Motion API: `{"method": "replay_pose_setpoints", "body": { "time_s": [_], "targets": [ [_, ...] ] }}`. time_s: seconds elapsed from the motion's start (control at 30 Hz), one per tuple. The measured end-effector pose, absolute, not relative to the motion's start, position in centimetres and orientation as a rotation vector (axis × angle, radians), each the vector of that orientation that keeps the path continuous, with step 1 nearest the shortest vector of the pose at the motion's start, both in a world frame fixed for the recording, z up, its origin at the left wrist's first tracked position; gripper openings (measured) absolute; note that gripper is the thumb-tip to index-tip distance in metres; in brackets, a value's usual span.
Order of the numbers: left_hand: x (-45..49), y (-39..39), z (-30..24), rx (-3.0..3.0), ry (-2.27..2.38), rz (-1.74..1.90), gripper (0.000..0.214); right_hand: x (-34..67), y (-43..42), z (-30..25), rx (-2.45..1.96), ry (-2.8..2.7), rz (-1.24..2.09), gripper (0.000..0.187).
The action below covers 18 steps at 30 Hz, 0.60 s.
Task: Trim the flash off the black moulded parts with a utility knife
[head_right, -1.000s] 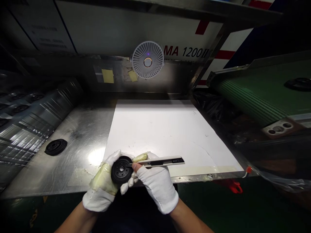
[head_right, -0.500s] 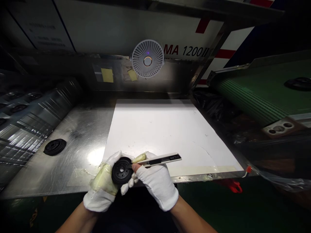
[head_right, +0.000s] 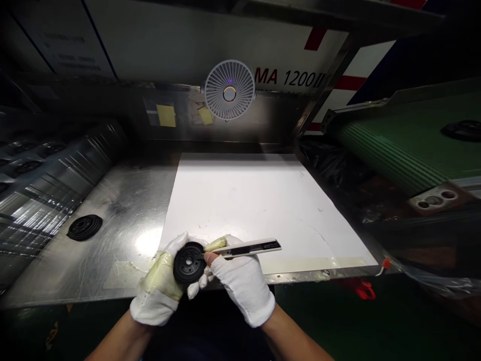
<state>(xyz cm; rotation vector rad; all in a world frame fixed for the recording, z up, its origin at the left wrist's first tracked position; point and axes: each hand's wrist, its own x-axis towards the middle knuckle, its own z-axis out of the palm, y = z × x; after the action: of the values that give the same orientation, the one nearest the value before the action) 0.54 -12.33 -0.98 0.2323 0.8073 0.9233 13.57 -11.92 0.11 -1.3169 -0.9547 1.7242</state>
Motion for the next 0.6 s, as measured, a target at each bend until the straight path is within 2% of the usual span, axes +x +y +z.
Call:
{"method": "replay_pose_setpoints", "body": {
  "time_s": [0.6],
  "targets": [
    [0.52, -12.09, -1.10, 0.248, 0.817, 0.888, 0.055, 13.53, -11.81, 0.44, -1.308, -0.957, 1.756, 0.033]
  ]
}}
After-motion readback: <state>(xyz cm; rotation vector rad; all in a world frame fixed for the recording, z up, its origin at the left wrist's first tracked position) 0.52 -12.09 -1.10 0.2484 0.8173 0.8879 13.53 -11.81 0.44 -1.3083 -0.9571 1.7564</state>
